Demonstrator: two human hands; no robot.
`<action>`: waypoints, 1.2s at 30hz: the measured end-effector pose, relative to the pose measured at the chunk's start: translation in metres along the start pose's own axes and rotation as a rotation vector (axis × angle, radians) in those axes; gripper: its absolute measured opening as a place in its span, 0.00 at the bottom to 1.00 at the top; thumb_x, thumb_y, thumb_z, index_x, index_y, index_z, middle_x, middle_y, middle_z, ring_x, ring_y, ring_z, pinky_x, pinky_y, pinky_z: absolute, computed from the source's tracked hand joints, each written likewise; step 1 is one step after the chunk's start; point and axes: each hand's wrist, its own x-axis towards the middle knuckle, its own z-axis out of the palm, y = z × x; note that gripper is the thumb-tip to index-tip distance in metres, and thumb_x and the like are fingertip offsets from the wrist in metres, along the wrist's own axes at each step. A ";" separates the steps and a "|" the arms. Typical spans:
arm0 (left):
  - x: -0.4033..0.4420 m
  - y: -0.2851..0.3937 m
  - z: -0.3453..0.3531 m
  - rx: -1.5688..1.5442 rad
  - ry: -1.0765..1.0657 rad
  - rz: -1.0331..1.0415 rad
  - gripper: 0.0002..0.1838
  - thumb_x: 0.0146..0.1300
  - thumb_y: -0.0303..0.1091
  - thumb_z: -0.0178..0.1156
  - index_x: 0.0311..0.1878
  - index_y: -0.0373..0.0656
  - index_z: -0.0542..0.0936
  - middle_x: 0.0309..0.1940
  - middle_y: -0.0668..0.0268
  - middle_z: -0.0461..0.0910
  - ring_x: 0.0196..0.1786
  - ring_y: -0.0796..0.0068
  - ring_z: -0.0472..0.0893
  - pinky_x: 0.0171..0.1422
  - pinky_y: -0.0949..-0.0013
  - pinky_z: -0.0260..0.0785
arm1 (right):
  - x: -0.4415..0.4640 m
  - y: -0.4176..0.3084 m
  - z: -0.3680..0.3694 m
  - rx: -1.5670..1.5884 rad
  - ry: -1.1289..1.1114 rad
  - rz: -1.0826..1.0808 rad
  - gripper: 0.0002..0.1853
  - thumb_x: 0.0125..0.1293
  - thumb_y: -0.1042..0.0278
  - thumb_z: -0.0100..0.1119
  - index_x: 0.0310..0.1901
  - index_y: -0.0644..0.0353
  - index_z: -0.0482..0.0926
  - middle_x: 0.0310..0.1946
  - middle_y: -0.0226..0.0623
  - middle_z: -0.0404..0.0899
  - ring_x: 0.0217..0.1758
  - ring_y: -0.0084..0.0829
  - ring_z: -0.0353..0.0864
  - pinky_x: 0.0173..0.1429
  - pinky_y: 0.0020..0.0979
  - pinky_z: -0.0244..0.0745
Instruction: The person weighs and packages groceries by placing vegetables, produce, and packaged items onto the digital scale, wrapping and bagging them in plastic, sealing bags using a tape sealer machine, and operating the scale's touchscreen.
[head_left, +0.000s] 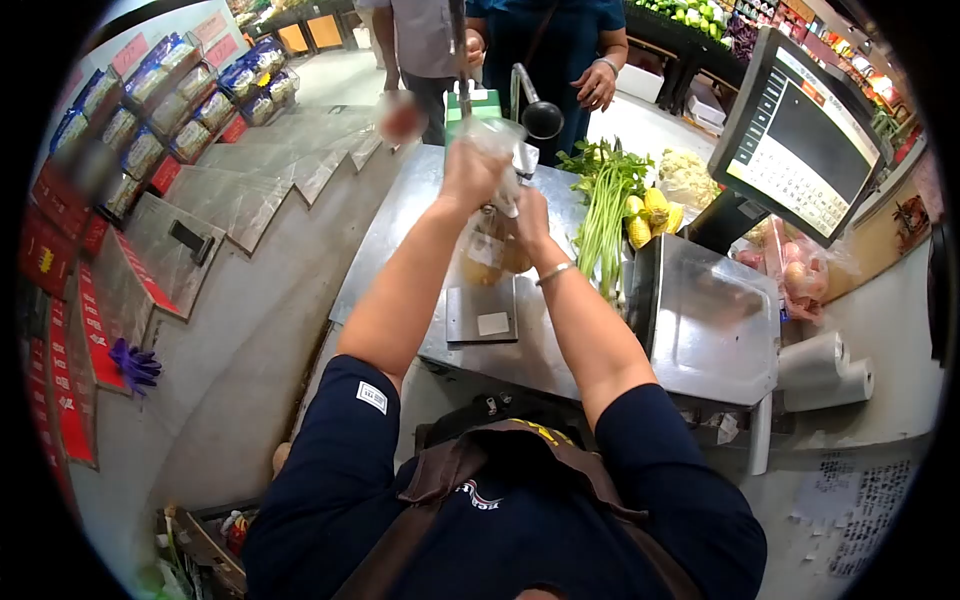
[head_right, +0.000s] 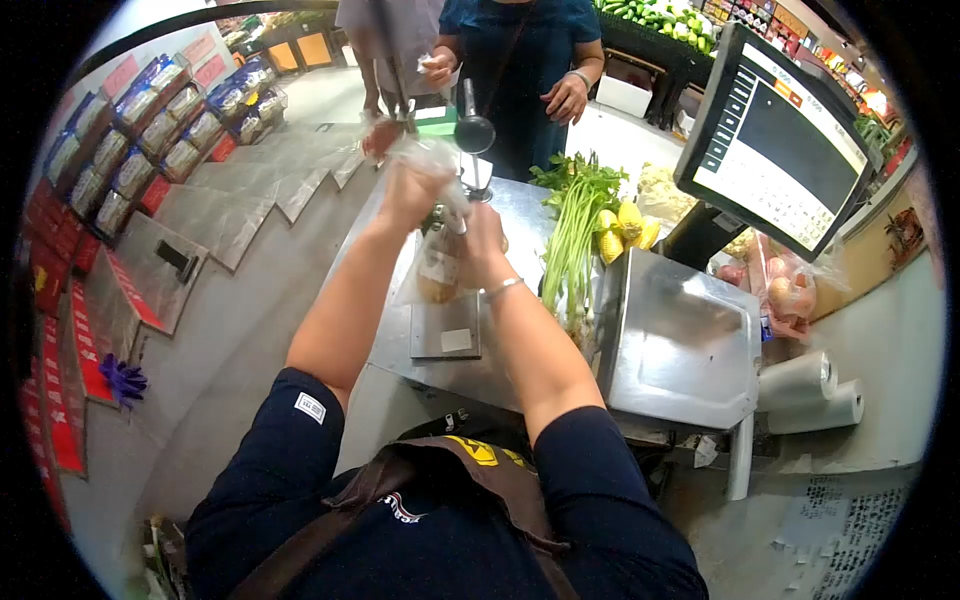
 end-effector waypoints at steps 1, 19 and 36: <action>0.004 -0.007 -0.011 0.110 0.151 -0.059 0.07 0.51 0.28 0.62 0.34 0.38 0.77 0.30 0.67 0.78 0.31 0.78 0.75 0.33 0.71 0.68 | 0.004 -0.007 0.007 0.042 0.081 -0.166 0.09 0.44 0.69 0.63 0.29 0.61 0.78 0.25 0.47 0.79 0.30 0.46 0.79 0.32 0.36 0.72; -0.027 -0.087 -0.035 -0.092 0.450 -0.228 0.09 0.60 0.28 0.56 0.42 0.35 0.74 0.37 0.63 0.77 0.39 0.73 0.76 0.43 0.70 0.67 | 0.046 -0.161 -0.131 0.851 -0.502 0.738 0.11 0.58 0.63 0.57 0.32 0.61 0.69 0.25 0.36 0.76 0.25 0.29 0.79 0.33 0.30 0.79; -0.026 0.028 -0.060 -0.207 -0.121 -0.327 0.13 0.59 0.32 0.58 0.45 0.36 0.75 0.27 0.66 0.77 0.26 0.79 0.76 0.30 0.76 0.68 | -0.133 -0.061 -0.084 0.691 -0.535 0.397 0.16 0.66 0.56 0.51 0.38 0.63 0.71 0.26 0.36 0.75 0.29 0.26 0.77 0.38 0.29 0.74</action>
